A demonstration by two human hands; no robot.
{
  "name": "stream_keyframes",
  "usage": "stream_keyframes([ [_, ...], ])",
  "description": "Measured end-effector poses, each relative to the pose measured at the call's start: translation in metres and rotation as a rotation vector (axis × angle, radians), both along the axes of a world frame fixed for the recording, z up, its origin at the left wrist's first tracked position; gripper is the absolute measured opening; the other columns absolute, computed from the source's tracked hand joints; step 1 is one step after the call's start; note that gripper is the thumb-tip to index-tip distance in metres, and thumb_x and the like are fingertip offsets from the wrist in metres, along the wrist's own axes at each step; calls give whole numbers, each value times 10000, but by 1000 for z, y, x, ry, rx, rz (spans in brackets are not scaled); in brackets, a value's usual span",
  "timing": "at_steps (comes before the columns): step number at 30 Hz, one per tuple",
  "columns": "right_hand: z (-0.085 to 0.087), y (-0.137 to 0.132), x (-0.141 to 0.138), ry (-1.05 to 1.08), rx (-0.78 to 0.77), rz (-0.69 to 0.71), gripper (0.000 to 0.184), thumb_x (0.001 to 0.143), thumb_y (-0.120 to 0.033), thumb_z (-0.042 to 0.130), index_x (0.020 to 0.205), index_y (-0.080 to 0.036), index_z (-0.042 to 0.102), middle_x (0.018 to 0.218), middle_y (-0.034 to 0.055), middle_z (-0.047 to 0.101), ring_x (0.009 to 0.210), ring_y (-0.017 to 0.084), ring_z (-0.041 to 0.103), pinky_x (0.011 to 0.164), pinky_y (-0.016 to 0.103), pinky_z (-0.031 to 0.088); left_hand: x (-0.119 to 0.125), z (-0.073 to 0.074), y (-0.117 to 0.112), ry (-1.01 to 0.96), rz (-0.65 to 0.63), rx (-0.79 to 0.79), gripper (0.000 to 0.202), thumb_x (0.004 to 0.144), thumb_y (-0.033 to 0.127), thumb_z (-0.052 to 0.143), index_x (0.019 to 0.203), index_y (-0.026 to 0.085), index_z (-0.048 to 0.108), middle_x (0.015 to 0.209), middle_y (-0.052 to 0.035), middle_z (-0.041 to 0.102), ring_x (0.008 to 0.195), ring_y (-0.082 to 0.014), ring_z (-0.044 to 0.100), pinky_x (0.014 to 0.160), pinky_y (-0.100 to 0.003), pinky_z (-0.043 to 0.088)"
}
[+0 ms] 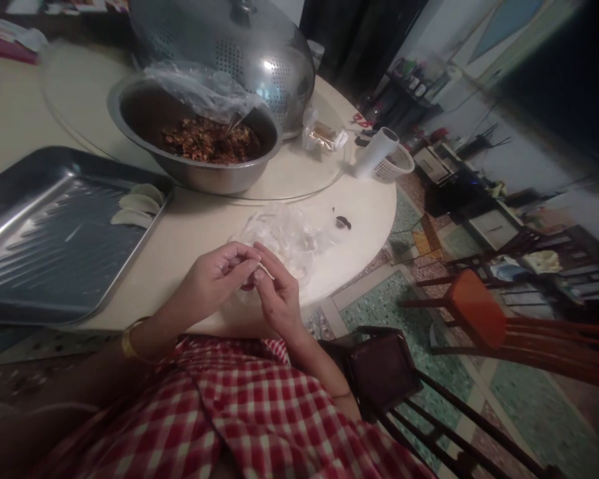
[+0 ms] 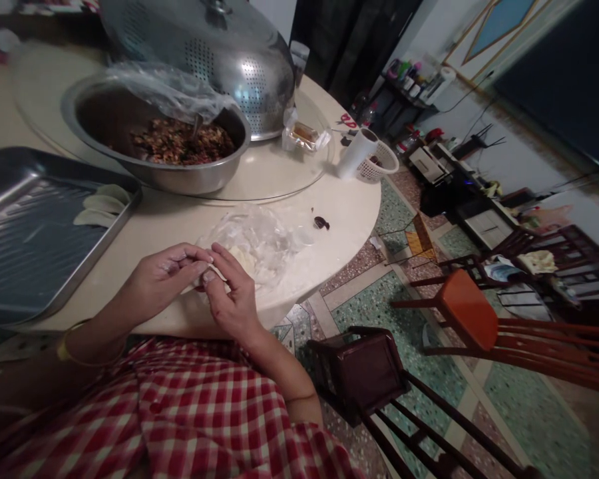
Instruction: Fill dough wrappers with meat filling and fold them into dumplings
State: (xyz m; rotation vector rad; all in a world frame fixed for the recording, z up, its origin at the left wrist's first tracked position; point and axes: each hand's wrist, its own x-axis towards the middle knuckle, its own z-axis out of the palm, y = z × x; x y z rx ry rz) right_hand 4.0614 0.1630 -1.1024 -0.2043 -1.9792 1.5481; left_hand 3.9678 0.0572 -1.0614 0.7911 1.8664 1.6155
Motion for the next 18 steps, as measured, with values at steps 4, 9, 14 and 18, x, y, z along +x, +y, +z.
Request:
stream_keyframes([
  [4,-1,-2,1,-14,-2,-1,371,946,-399,520,1288,-293,618,1374,39,616,1288,188,575,1102,411,489,0,-9,-1,80,10,-23,254,854,436,576,865,186,618,721,0,635,642,-139,582,616,-239,480],
  [9,-9,-6,-1,-54,-134,14,513,948,-463,497,1422,-268,474,1423,62,571,1297,216,568,1087,428,502,1,-11,-1,58,33,-2,271,877,432,562,944,178,628,693,10,620,626,-131,570,601,-227,475],
  [14,-13,-10,-3,-82,-229,7,583,935,-538,474,1447,-263,434,1459,61,534,1311,223,552,1091,421,495,3,-4,-1,66,61,-14,316,865,413,582,1047,170,672,799,-23,697,668,-133,607,659,-239,511],
  [18,-12,-10,-3,-97,-361,-2,611,888,-573,535,1399,-240,503,1455,79,537,1340,242,523,1152,459,420,3,-1,0,75,33,-12,260,828,376,609,964,170,692,785,-17,707,647,-125,614,638,-223,514],
])
